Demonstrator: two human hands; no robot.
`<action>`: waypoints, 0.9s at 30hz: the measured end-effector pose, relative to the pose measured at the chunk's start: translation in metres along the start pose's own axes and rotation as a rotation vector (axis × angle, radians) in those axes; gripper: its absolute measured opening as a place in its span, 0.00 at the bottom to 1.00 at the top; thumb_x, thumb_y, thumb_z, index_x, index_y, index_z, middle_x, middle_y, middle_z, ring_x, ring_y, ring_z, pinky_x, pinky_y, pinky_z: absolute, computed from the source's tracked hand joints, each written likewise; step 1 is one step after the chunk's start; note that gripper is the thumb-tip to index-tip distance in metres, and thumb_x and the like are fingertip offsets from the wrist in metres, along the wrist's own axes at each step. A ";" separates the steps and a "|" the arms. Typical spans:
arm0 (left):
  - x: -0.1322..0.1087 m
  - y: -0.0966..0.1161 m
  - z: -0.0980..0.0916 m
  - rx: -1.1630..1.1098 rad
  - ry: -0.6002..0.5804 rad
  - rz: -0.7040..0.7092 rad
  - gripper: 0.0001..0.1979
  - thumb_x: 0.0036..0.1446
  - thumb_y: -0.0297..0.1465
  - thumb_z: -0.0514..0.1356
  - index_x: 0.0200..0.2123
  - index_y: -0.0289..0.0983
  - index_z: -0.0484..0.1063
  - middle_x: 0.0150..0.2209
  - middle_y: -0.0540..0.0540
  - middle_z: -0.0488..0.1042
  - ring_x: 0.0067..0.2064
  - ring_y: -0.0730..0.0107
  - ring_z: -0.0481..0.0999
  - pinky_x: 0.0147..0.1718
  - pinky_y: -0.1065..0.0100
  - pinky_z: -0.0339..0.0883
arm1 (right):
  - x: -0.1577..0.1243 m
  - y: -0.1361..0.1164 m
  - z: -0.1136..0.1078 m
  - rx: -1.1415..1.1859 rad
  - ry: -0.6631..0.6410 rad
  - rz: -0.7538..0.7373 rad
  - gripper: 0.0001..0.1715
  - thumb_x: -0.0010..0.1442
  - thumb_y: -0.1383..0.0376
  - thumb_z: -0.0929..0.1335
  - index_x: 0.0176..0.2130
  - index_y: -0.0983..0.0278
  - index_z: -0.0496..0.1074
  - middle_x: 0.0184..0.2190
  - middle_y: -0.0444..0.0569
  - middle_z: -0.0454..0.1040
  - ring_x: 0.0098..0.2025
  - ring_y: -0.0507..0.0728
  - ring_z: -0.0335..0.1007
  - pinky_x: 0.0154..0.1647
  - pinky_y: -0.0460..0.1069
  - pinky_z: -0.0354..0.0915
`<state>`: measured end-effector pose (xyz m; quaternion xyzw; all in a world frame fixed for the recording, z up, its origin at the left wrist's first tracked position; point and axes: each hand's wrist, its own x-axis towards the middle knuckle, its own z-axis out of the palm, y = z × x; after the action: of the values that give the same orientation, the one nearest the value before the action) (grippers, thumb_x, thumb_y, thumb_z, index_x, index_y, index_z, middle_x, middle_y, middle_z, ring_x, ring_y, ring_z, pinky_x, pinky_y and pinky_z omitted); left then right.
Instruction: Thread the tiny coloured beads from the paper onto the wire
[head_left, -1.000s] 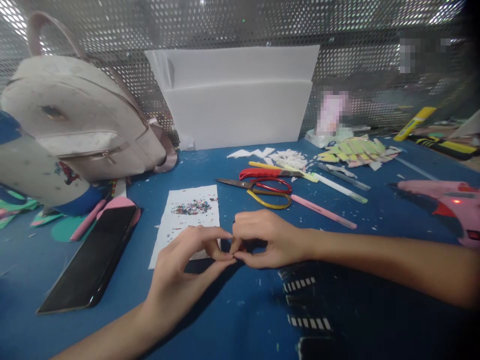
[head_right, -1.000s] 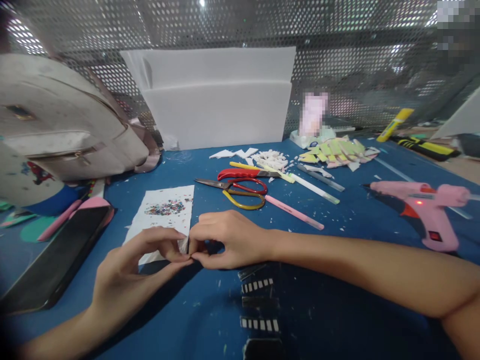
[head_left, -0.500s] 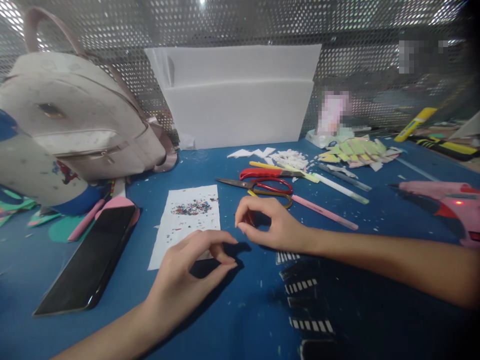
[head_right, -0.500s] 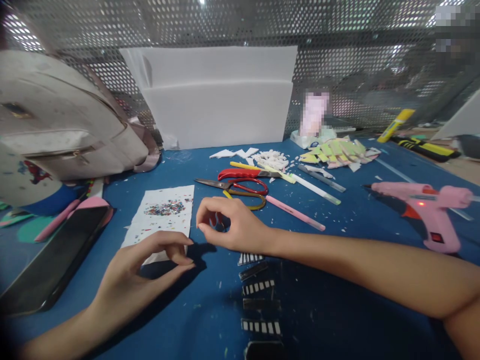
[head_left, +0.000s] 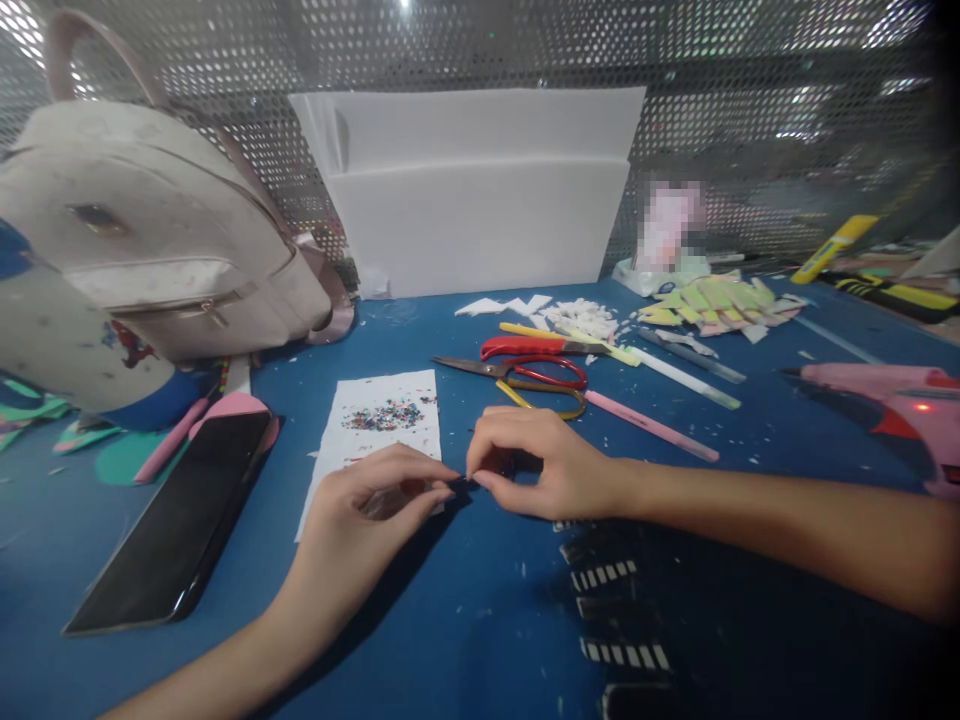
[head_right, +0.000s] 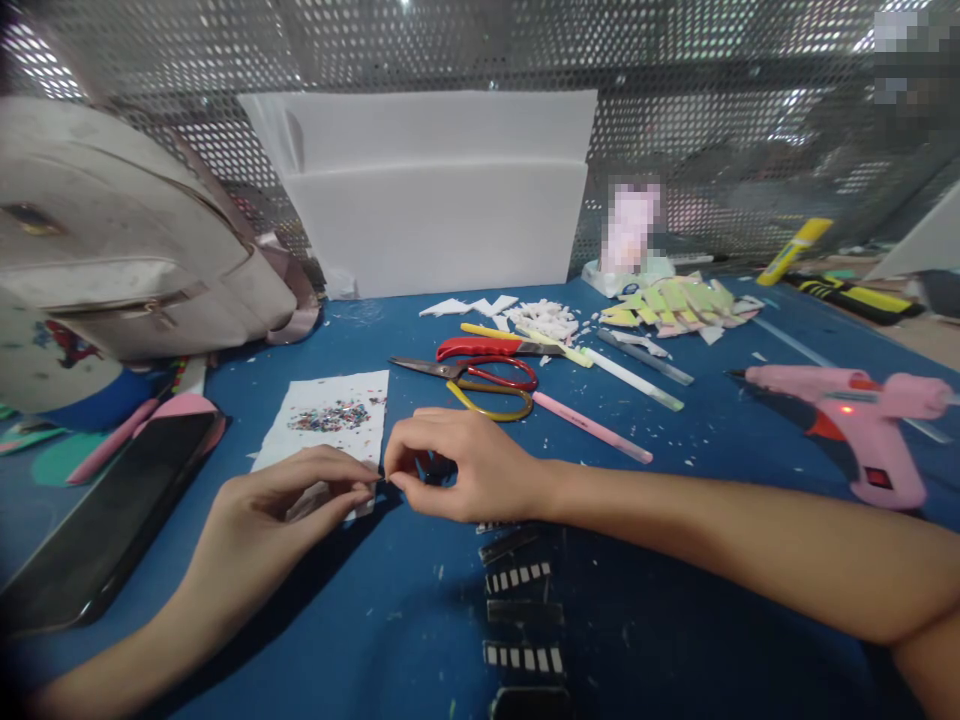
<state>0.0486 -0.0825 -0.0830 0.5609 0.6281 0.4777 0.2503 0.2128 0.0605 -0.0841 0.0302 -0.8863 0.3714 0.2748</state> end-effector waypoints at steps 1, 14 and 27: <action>0.000 0.000 0.000 0.001 -0.003 0.010 0.08 0.53 0.25 0.64 0.32 0.45 0.79 0.31 0.52 0.78 0.35 0.72 0.76 0.33 0.74 0.70 | 0.000 0.000 0.000 -0.006 -0.002 0.002 0.04 0.57 0.73 0.66 0.33 0.66 0.69 0.26 0.42 0.67 0.30 0.48 0.61 0.32 0.44 0.59; 0.000 0.000 0.000 0.030 -0.105 -0.029 0.06 0.58 0.25 0.59 0.30 0.39 0.74 0.32 0.49 0.75 0.34 0.70 0.73 0.34 0.69 0.66 | 0.001 -0.003 0.000 -0.040 -0.002 0.006 0.05 0.57 0.73 0.64 0.32 0.64 0.67 0.26 0.42 0.66 0.30 0.49 0.59 0.32 0.45 0.58; -0.001 0.007 0.001 0.082 -0.298 0.048 0.07 0.63 0.25 0.54 0.33 0.39 0.69 0.35 0.50 0.69 0.37 0.73 0.70 0.37 0.71 0.63 | 0.000 0.000 0.000 -0.051 0.023 0.120 0.06 0.58 0.74 0.63 0.35 0.65 0.67 0.30 0.43 0.68 0.30 0.49 0.60 0.34 0.46 0.59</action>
<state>0.0526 -0.0836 -0.0776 0.6503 0.5895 0.3688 0.3060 0.2127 0.0611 -0.0840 -0.0346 -0.8926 0.3647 0.2629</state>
